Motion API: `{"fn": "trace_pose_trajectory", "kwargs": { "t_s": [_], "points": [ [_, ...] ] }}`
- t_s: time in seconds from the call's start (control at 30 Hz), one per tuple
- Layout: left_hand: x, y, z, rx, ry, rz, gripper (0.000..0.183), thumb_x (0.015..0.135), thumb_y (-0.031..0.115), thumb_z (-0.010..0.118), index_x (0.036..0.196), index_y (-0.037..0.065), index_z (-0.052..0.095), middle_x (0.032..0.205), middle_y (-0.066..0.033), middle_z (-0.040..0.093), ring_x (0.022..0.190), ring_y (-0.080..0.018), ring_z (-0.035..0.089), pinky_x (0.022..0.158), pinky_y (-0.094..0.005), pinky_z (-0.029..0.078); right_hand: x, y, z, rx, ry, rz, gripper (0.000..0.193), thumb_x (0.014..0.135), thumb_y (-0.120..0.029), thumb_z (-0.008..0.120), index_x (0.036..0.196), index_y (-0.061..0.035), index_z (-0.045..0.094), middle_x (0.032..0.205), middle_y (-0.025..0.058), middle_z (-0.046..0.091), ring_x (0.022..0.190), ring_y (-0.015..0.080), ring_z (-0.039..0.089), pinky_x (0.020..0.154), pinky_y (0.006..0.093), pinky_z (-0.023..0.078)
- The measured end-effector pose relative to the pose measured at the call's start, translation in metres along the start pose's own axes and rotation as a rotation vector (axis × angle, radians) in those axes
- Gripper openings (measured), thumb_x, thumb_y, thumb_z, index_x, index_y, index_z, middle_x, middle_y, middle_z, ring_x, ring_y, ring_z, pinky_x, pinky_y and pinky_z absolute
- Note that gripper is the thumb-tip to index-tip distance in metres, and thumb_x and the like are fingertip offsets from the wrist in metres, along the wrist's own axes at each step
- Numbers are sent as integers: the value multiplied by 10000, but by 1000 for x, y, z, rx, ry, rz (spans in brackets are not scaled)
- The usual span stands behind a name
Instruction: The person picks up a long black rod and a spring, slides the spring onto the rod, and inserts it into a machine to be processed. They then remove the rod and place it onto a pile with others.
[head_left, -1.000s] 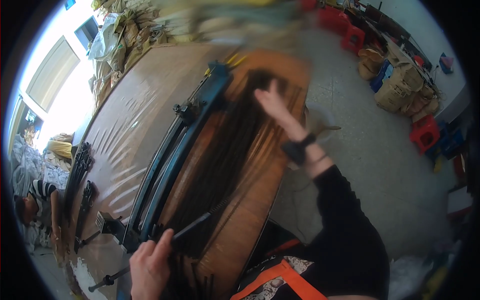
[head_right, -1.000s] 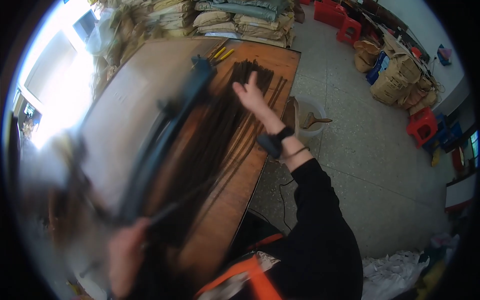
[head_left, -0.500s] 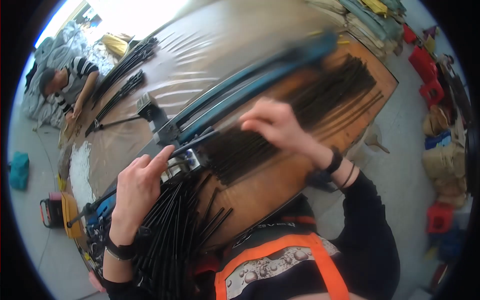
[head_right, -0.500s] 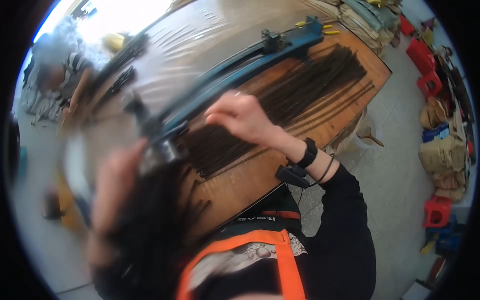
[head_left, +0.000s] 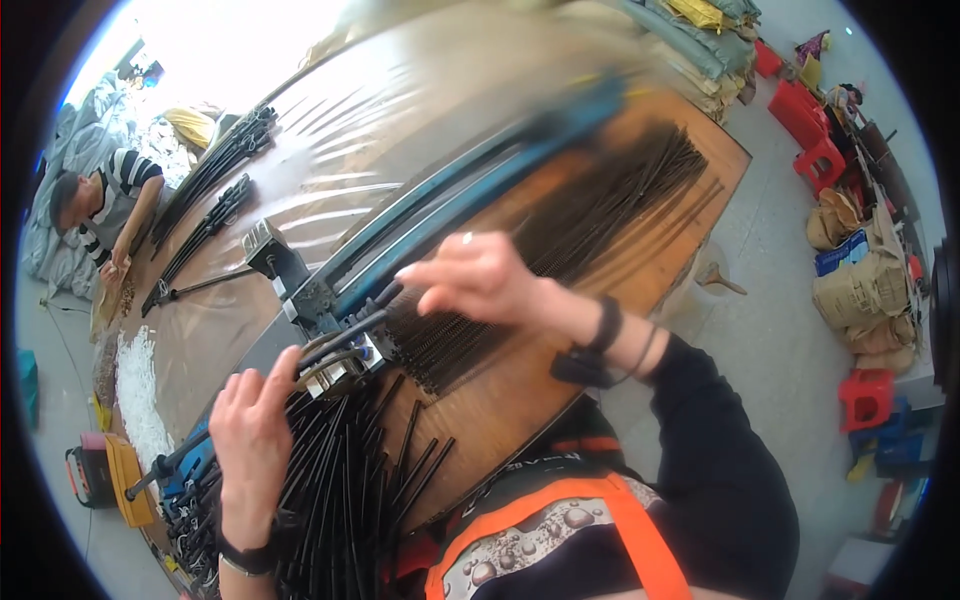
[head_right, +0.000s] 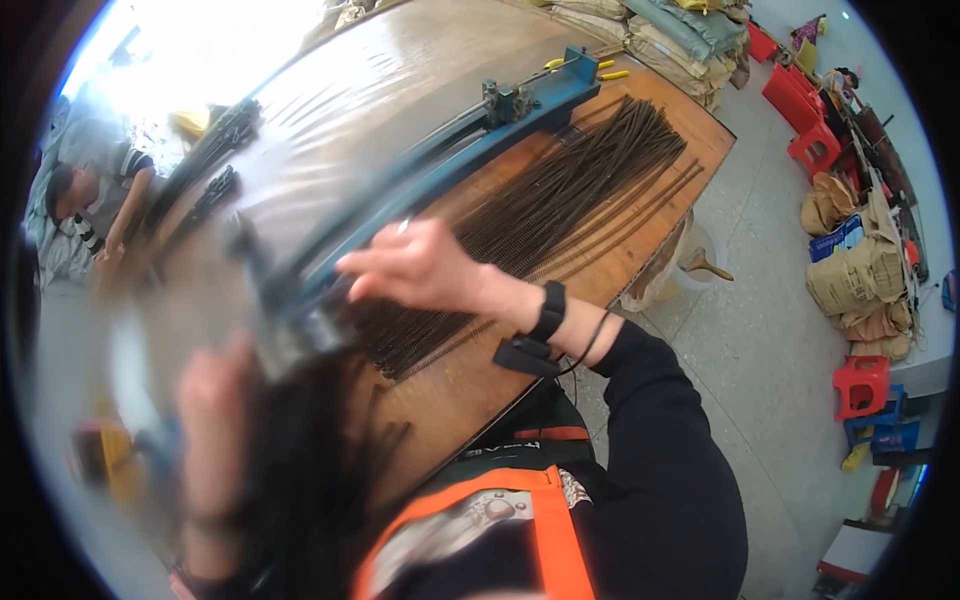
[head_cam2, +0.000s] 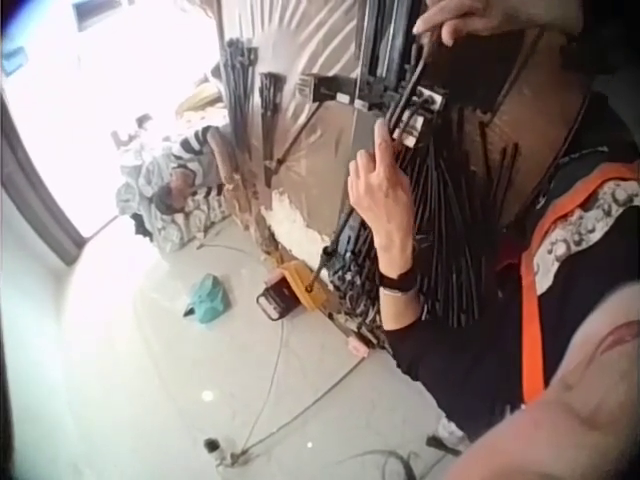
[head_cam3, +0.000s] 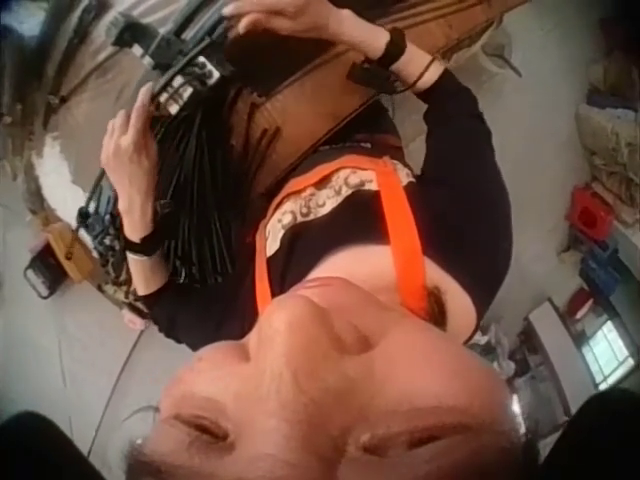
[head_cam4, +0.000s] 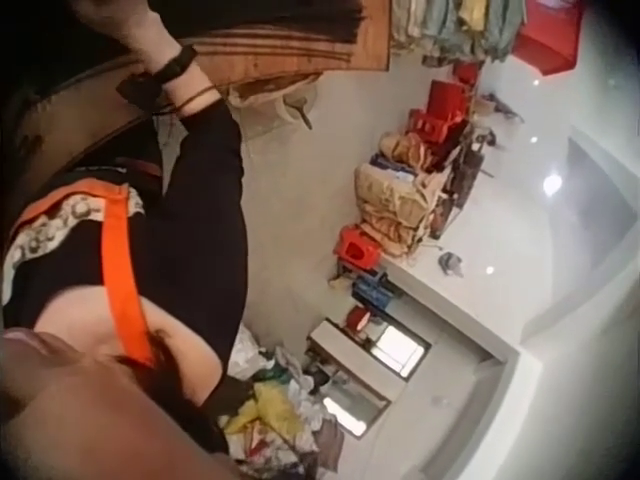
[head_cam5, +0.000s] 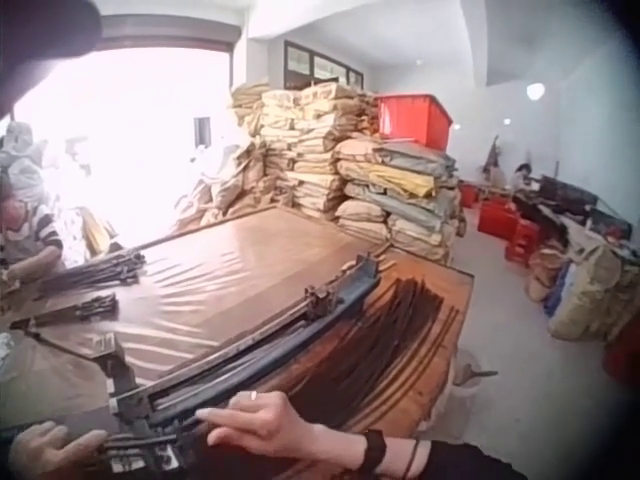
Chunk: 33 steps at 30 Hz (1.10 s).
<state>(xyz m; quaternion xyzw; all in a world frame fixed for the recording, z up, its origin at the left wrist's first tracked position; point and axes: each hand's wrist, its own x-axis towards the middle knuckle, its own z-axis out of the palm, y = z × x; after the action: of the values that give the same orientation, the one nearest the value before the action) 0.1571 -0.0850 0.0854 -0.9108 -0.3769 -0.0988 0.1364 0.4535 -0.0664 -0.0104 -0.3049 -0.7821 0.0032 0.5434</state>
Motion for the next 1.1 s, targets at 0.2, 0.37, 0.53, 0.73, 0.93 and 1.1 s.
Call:
{"fn": "trace_pose_trajectory", "kwargs": {
  "t_s": [0.2,0.37,0.53,0.73,0.93,1.1],
  "points": [
    [-2,-16,8,-139,-6,42,346,861,-14,582,1180,110,636,756,-98,532,715,-291,553,631,-405,466,14,-12,47,-2,13,-59,278,834,-219,759,1091,-118,727,620,25,518,531,160,502,479,319,419],
    [-50,-95,-16,-139,203,-219,264,889,10,591,1144,72,618,807,-140,575,730,-337,576,644,-430,473,27,27,51,-209,-67,106,209,871,-85,697,1080,-70,696,778,88,648,698,225,628,626,337,510],
    [-90,-134,-45,-71,253,-318,210,930,42,600,1138,16,593,840,-183,603,728,-366,589,650,-423,474,90,7,124,338,-367,629,138,923,-135,661,1004,-28,691,843,93,713,763,139,672,698,272,527],
    [-149,-159,-46,-48,303,-408,205,953,66,602,1141,-16,602,870,-202,634,751,-358,613,662,-378,484,130,-12,193,443,-322,301,117,890,-143,694,944,-39,692,791,84,701,706,116,649,661,262,510],
    [-175,-173,-29,-147,200,-544,223,963,78,600,1156,-31,616,915,-222,653,776,-335,642,689,-364,502,132,-8,214,425,-385,323,111,869,-144,712,894,-38,692,777,83,699,703,111,644,649,263,501],
    [-172,-179,-21,-162,252,-541,231,964,86,604,1157,-40,623,924,-229,662,782,-322,654,702,-354,510,139,-4,230,442,-505,329,143,894,-170,682,915,-32,653,777,89,702,705,147,664,654,291,512]
  ]
}}
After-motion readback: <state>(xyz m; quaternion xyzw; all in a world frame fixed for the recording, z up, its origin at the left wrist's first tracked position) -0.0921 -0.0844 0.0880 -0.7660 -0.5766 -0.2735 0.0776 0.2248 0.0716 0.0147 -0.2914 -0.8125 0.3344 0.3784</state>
